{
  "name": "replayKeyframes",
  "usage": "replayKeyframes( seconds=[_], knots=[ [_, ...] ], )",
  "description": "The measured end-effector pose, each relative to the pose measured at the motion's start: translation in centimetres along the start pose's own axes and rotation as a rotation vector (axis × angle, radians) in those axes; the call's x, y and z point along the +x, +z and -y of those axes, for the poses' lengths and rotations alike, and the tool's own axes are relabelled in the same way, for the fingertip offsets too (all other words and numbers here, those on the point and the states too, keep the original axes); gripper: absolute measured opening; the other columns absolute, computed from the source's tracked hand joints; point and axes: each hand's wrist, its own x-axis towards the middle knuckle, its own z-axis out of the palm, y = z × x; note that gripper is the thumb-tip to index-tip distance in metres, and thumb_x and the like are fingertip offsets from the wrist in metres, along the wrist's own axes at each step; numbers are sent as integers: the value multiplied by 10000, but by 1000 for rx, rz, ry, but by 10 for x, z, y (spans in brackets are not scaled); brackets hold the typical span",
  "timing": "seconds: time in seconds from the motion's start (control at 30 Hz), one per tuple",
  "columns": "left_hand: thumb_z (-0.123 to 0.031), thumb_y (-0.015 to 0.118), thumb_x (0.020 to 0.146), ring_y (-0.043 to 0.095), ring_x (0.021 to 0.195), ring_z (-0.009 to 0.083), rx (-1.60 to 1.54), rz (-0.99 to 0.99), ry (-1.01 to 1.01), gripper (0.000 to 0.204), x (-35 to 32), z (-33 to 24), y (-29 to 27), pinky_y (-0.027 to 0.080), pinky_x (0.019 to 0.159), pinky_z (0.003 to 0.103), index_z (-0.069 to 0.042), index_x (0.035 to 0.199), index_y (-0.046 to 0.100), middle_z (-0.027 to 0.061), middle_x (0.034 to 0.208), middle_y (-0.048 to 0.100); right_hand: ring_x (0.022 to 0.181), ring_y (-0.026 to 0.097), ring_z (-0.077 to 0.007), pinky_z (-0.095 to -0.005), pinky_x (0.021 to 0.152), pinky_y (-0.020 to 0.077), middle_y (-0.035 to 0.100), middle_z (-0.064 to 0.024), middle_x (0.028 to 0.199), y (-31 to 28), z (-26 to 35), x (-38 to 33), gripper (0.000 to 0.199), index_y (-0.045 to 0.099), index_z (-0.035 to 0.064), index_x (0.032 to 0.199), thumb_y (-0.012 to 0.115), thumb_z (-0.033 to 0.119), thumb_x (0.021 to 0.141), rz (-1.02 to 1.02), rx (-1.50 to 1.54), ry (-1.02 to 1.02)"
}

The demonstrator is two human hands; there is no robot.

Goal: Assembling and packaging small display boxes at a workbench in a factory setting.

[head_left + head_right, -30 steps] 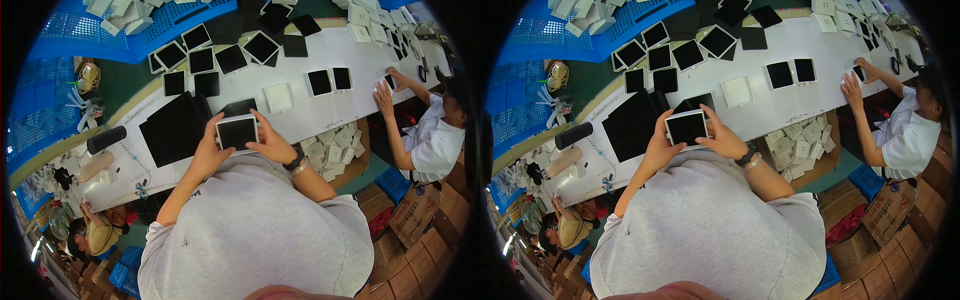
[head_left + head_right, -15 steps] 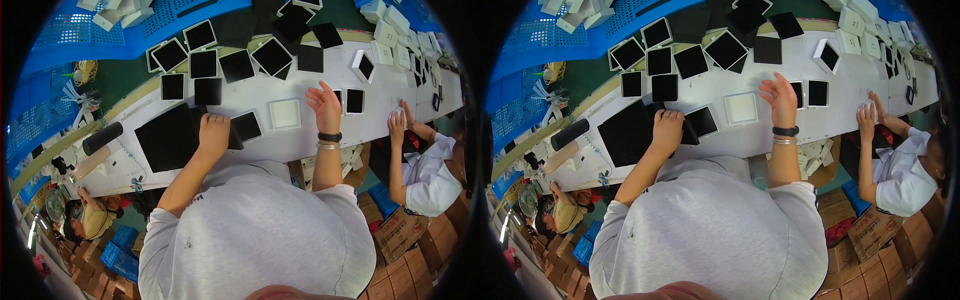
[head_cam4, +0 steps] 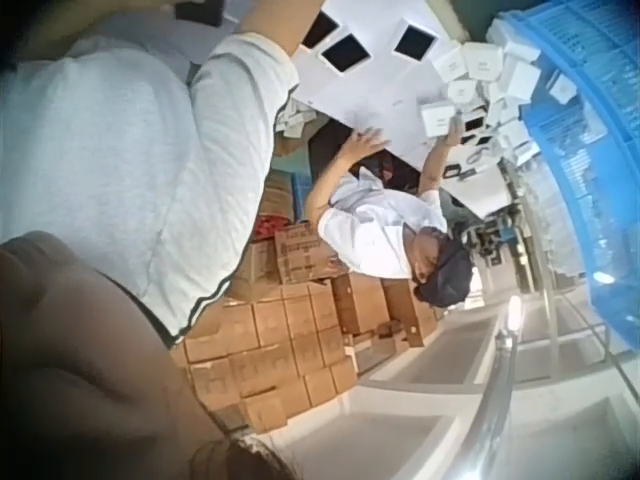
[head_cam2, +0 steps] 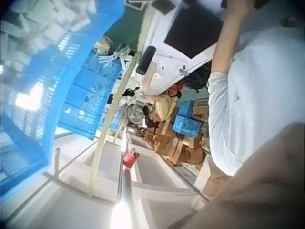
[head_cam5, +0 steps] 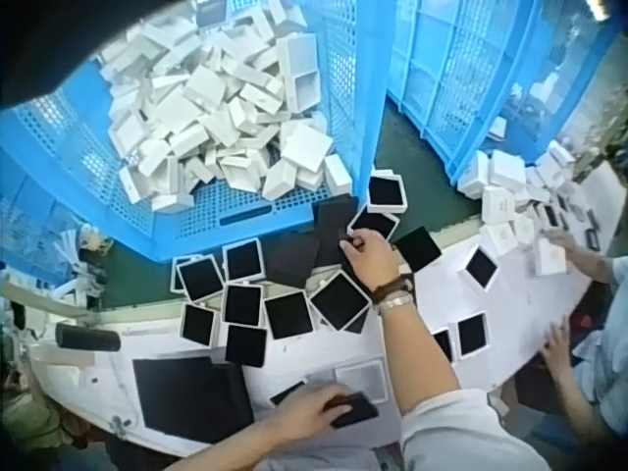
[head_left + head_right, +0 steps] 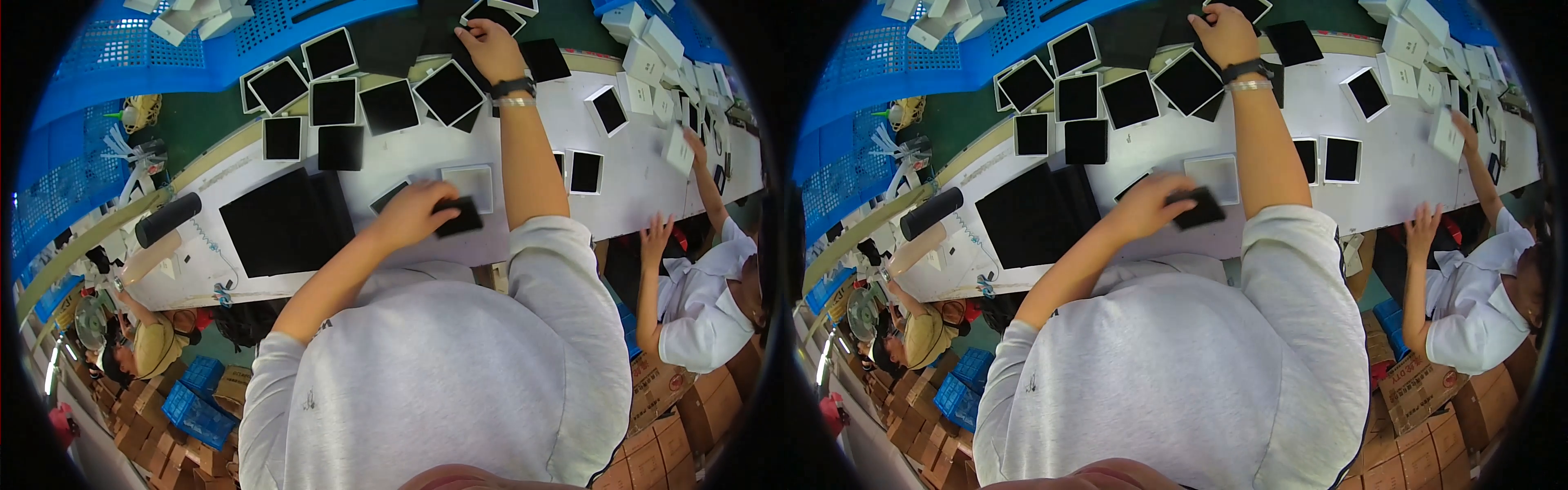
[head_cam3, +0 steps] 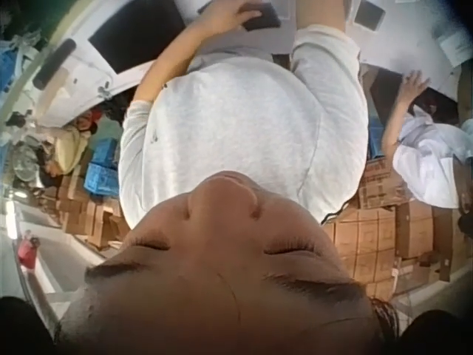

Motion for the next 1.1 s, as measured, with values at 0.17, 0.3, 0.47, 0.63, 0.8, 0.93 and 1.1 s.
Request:
replayKeyframes(
  seconds=[0.17,0.3,0.47,0.63,0.8,0.93,1.1],
  knots=[
    [-191,713,777,513,1083,311,279,-320,177,232,31,51,47,433,923,410,-87,970,637,76,1097,569,738,596,-144,-283,673,480,647,-60,831,-46,19,-148,275,638,26,1013,717,223,838,25,592,174],
    [-218,694,797,517,1079,310,283,-328,108,213,34,51,62,436,917,408,-103,968,641,75,1059,585,901,557,-226,-315,763,473,581,-139,1014,-47,-6,-269,638,530,-16,1192,829,264,703,294,464,456],
    [-193,681,819,518,1029,308,171,-386,97,285,21,48,69,444,883,383,-105,1083,617,92,1046,602,871,571,-171,-258,753,469,600,-112,1004,-4,-31,-312,568,534,-13,1212,780,257,776,260,562,471],
    [-136,701,824,398,1288,244,-556,-285,-132,649,-29,-4,26,419,984,377,-111,1394,392,73,1346,489,788,564,-73,-215,714,462,637,-20,933,-34,14,-296,293,557,21,1169,606,184,930,228,1234,762],
    [-48,807,703,381,1304,257,-569,-280,-103,937,-95,-30,11,380,1039,374,-59,1445,236,169,1409,355,769,561,-81,-204,693,448,640,-30,906,-61,72,-304,307,535,7,1121,611,236,931,286,905,612],
    [-14,797,710,478,1136,187,-507,-502,-77,750,-134,-29,6,426,983,348,-60,1313,353,126,1323,425,923,564,-106,-245,744,464,612,-103,1083,-77,111,-320,563,419,-19,1274,683,273,872,356,1016,429],
    [-17,746,770,476,1166,211,-400,-600,4,542,-166,-29,-8,431,961,307,-25,1211,433,138,1331,432,1077,557,-192,-321,905,466,547,-151,1222,-91,154,-336,816,258,-28,1389,761,231,802,502,958,180]
  ],
)
